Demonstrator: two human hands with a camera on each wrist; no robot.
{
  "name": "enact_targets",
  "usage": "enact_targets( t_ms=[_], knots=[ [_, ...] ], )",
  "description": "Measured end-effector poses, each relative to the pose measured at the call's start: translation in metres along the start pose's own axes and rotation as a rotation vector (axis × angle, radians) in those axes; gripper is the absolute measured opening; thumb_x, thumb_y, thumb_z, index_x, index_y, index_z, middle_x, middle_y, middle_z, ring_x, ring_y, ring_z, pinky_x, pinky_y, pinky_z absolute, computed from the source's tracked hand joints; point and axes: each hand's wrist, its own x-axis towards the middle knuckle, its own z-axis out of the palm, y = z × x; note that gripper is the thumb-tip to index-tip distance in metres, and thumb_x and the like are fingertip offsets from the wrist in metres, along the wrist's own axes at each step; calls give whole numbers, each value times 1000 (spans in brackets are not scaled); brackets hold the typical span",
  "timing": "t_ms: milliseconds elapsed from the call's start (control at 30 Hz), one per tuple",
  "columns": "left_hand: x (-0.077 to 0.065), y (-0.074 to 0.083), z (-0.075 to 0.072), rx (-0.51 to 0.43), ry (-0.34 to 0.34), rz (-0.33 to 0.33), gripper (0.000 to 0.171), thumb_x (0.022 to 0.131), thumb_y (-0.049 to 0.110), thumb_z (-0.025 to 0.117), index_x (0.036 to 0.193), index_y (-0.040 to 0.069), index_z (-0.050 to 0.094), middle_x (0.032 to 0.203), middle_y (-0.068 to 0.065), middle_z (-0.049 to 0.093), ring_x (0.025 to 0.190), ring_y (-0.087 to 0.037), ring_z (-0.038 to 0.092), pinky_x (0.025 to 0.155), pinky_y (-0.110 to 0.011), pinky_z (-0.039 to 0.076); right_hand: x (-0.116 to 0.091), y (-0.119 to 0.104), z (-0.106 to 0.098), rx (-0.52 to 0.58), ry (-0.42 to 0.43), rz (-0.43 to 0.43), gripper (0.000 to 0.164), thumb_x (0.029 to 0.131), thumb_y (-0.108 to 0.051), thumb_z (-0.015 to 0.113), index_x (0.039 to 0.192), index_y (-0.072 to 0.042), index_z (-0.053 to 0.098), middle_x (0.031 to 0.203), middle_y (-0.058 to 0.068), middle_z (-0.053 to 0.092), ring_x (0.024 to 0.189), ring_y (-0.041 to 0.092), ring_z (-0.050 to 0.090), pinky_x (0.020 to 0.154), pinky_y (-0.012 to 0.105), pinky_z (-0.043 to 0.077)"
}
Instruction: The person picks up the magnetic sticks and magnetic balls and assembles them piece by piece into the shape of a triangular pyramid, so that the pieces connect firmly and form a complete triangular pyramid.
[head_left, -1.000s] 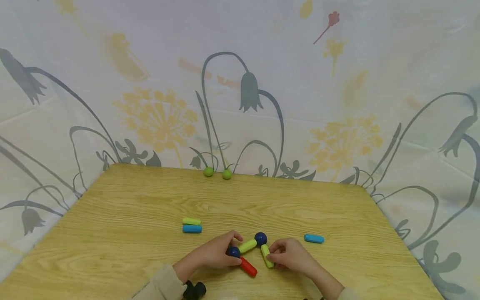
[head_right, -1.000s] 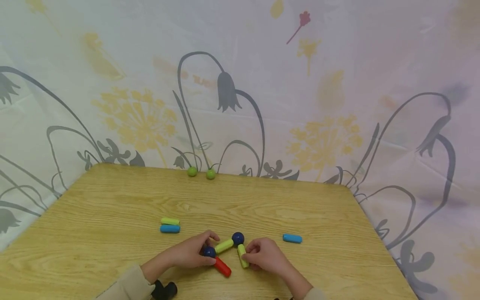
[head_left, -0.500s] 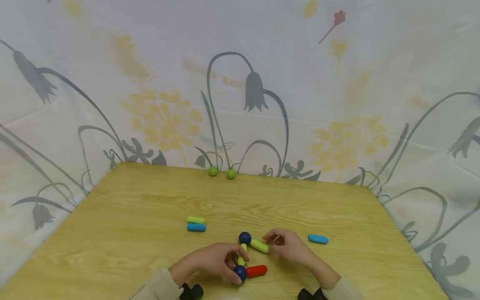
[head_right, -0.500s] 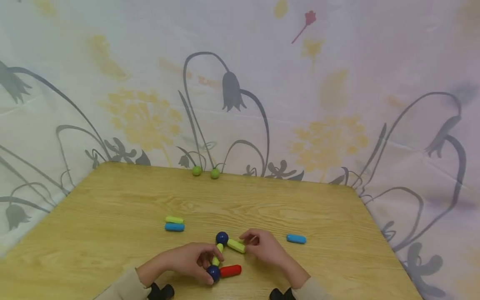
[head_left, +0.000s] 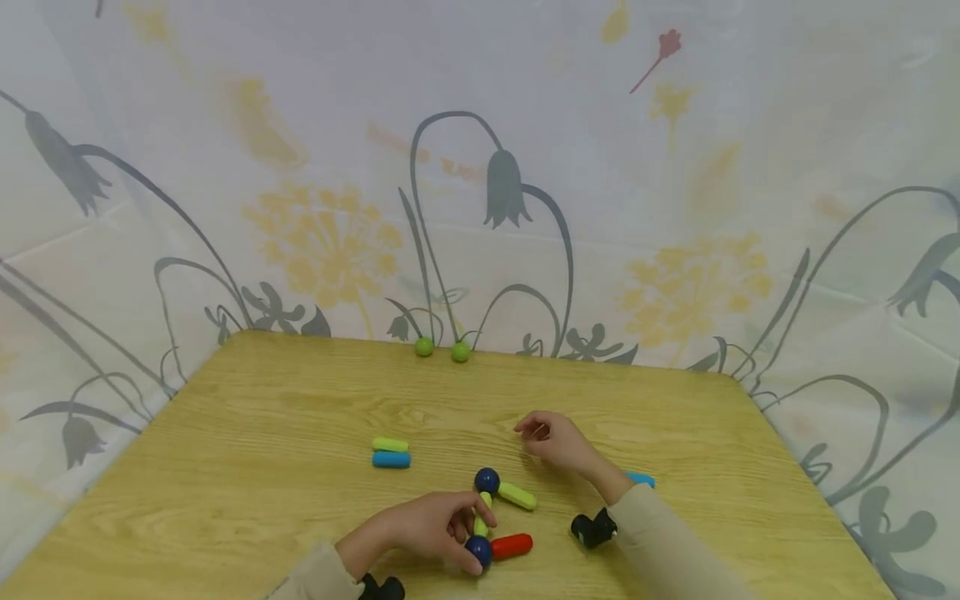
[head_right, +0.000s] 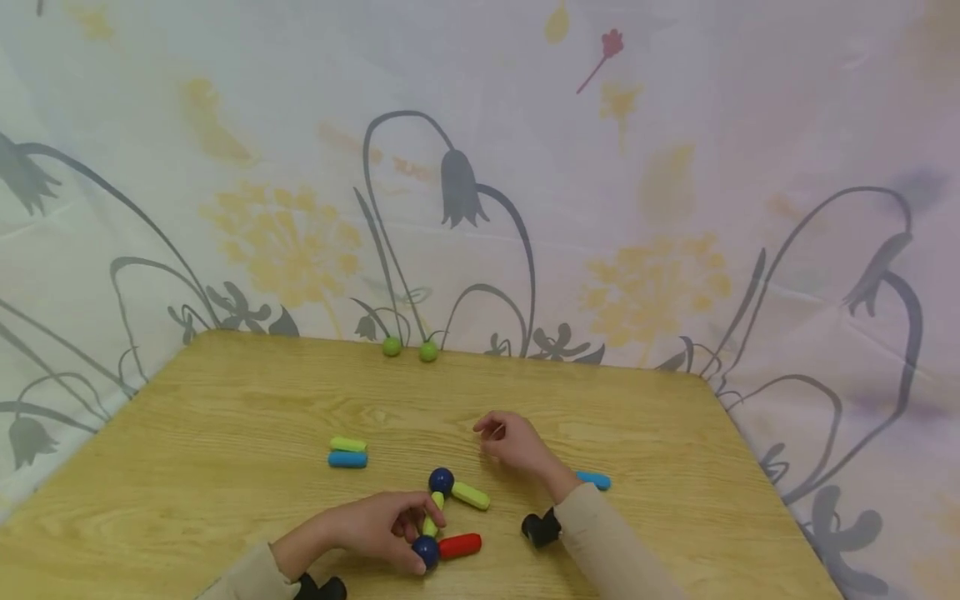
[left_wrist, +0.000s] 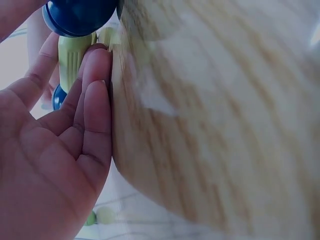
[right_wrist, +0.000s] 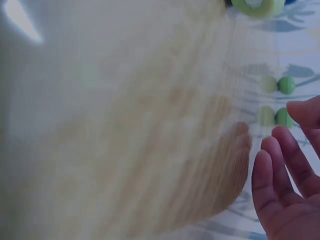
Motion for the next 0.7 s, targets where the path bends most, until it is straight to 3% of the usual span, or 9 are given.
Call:
enact_targets(
  t_ms=[400, 700],
  knots=[
    [1, -3, -4, -16, -1, -34, 34, 80, 9, 73, 109, 15, 57, 89, 1, 55, 73, -9, 53, 67, -21, 43, 56, 6, -2, -46, -13, 1, 22, 86, 0, 61, 107, 2, 62, 95, 11, 58, 84, 22, 56, 68, 33, 48],
    [2, -2, -3, -36, -25, -5, 34, 81, 7, 72, 110, 12, 56, 89, 1, 54, 73, -8, 52, 68, -20, 43, 94, 3, 1, -53, 2, 33, 27, 85, 0, 63, 112, 0, 60, 102, 11, 57, 88, 22, 55, 72, 33, 48]
  ],
)
